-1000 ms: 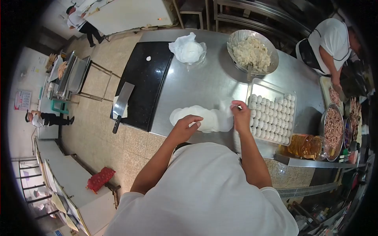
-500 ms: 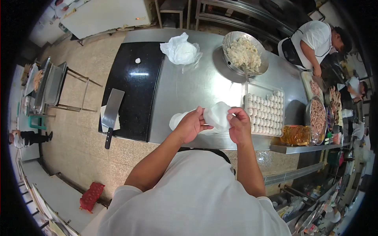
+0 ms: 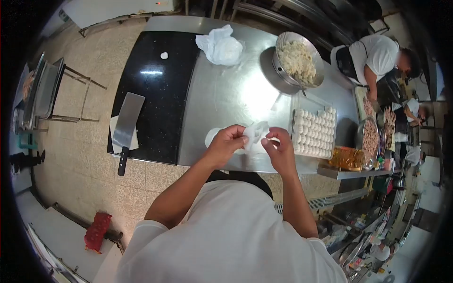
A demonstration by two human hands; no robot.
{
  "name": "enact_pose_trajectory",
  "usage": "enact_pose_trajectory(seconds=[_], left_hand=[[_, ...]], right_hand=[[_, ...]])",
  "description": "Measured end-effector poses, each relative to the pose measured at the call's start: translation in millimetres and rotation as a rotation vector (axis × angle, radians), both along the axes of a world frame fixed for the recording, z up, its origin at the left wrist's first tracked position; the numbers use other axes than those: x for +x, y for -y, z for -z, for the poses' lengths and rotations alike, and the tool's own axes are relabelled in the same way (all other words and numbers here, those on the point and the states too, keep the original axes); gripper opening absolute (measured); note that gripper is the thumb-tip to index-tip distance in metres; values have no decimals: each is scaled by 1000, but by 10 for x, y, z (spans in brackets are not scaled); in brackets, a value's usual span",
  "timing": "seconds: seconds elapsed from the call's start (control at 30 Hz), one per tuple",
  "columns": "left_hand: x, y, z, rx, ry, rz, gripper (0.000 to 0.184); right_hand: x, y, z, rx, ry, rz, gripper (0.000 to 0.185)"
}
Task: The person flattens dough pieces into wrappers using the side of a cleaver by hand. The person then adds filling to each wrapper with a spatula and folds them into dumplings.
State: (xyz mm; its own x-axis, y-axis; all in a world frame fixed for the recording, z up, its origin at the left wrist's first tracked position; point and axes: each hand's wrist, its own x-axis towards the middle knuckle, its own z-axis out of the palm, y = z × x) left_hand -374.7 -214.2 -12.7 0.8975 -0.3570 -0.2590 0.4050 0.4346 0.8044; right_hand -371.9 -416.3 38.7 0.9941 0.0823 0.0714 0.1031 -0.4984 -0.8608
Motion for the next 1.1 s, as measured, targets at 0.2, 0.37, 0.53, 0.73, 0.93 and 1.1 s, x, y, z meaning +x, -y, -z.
enact_pose_trajectory(seconds=[0.2, 0.37, 0.53, 0.73, 0.93, 1.1], left_hand=[[20, 111, -239, 214, 149, 158, 18], [-4, 347, -309, 189, 102, 56, 19], [-62, 677, -265, 107, 52, -10, 20], [36, 915, -370, 45, -61, -45, 19], [5, 1039, -371, 137, 1, -120, 21], [-23, 898, -496, -135, -75, -226, 21]], right_hand=[[-70, 26, 134, 292, -332, -69, 32], [92, 118, 82, 607, -515, -146, 29], [158, 563, 233, 618, -471, -321, 22], [263, 935, 277, 888, -619, -390, 17], [287, 1130, 395, 887, -546, -358, 13], [306, 1065, 332, 1075, -532, -199, 13]])
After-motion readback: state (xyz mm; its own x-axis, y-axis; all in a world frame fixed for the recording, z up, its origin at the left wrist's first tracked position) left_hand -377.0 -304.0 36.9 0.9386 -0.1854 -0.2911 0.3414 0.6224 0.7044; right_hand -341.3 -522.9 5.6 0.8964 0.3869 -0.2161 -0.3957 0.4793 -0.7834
